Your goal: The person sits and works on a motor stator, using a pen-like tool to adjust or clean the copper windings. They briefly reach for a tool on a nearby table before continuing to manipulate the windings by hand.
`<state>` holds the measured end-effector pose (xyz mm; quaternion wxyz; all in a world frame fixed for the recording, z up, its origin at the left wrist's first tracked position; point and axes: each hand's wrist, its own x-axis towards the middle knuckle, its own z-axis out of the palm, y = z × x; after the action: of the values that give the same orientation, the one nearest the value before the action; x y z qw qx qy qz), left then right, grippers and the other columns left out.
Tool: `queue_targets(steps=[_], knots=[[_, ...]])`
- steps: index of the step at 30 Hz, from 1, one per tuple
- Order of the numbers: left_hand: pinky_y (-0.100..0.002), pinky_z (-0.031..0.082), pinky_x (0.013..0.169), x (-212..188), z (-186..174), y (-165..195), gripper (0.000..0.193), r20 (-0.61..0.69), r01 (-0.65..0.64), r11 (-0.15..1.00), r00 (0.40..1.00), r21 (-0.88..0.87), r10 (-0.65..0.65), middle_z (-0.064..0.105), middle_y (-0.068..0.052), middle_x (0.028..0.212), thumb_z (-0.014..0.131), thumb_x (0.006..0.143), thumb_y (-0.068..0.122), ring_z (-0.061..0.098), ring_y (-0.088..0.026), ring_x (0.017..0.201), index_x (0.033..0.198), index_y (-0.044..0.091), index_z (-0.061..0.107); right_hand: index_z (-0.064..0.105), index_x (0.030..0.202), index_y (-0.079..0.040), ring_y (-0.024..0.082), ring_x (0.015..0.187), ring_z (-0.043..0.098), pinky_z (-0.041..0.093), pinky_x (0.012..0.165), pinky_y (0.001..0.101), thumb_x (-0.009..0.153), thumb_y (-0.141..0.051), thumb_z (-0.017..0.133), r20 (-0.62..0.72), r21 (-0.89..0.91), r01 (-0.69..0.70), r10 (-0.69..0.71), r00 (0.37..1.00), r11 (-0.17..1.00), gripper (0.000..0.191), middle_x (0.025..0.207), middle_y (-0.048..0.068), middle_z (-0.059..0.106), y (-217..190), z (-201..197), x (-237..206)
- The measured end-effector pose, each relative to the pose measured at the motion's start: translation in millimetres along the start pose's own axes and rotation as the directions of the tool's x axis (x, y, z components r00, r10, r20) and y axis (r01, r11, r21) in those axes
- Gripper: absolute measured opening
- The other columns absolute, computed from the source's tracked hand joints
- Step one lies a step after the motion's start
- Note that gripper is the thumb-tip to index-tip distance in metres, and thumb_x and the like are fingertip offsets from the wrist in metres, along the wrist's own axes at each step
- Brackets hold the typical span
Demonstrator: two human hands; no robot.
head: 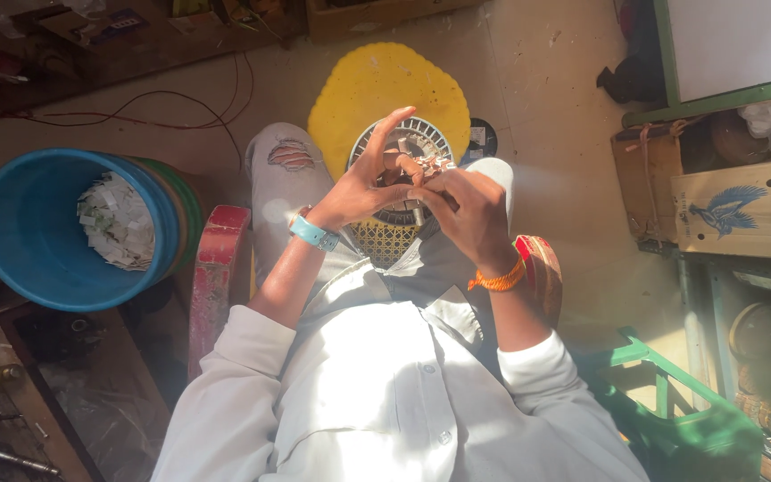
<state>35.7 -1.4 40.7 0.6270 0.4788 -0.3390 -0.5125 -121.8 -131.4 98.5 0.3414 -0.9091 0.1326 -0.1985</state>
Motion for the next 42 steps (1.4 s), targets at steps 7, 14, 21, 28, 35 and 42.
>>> queue_targets(steps=[7,14,21,28,35,42], knots=[[-0.034,0.049,0.105,0,-8,-7,0.083,0.064,-0.052,0.999,0.997,0.012,0.051,0.07,-0.003,0.104,0.07,0.093,0.001,0.064,-0.013,0.108,0.163,0.018,0.027,0.07,0.09,-0.004,0.008,0.058,0.06,0.046,0.056,0.0262,0.093,-0.014,0.078,-0.055,0.141,-0.317,0.327,0.943,0.938,0.013,0.068,0.002,0.065,-6,28,-65],[-0.037,0.052,0.095,-10,13,12,0.079,-0.007,-0.19,0.847,0.975,0.497,0.223,0.06,-0.007,0.128,0.089,0.07,0.014,0.056,-0.026,0.106,0.141,0.011,0.055,0.069,0.088,-0.002,0.006,0.058,0.044,0.037,0.055,0.0275,0.093,-0.01,0.076,-0.047,0.253,-0.516,0.543,0.838,0.819,0.012,0.062,0.002,0.054,21,49,-98],[-0.039,0.048,0.089,-22,67,-18,0.043,-0.233,-0.12,0.455,0.73,0.882,0.643,0.065,0.0,0.117,0.085,0.083,0.012,0.059,-0.026,0.105,0.121,0.017,0.067,0.072,0.096,-0.001,0.014,0.067,0.058,0.045,0.062,0.0277,0.093,-0.004,0.075,-0.113,0.083,-0.185,0.194,0.974,0.979,0.005,0.08,0.006,0.066,32,-7,-71],[-0.039,0.047,0.087,-20,60,-44,0.04,-0.162,-0.148,0.358,0.693,0.922,0.703,0.066,0.001,0.114,0.085,0.084,0.013,0.059,-0.024,0.102,0.12,0.013,0.068,0.072,0.098,-0.002,0.022,0.075,0.066,0.051,0.066,0.0313,0.092,-0.004,0.08,-0.038,-0.046,0.144,-0.146,0.989,0.989,0.01,0.084,0.008,0.068,35,-15,-16],[-0.039,0.048,0.091,-16,54,-43,0.045,-0.159,-0.178,0.399,0.717,0.9,0.679,0.068,0.0,0.112,0.086,0.081,0.017,0.06,-0.024,0.101,0.12,0.015,0.063,0.075,0.096,-0.007,0.022,0.071,0.066,0.05,0.062,0.0327,0.087,-0.01,0.084,0.115,-0.052,0.264,-0.257,0.96,0.963,0.013,0.081,0.006,0.068,44,-17,25],[-0.033,0.056,0.104,-11,17,-28,0.074,-0.169,-0.132,0.991,0.977,-0.023,0.126,0.069,-0.009,0.135,0.071,0.1,0.01,0.065,-0.015,0.117,0.157,0.014,0.024,0.067,0.089,-0.006,0.024,0.07,0.064,0.048,0.062,0.0354,0.087,-0.009,0.084,0.19,0.01,0.323,-0.319,0.929,0.946,0.018,0.079,0.007,0.063,37,-13,40]])
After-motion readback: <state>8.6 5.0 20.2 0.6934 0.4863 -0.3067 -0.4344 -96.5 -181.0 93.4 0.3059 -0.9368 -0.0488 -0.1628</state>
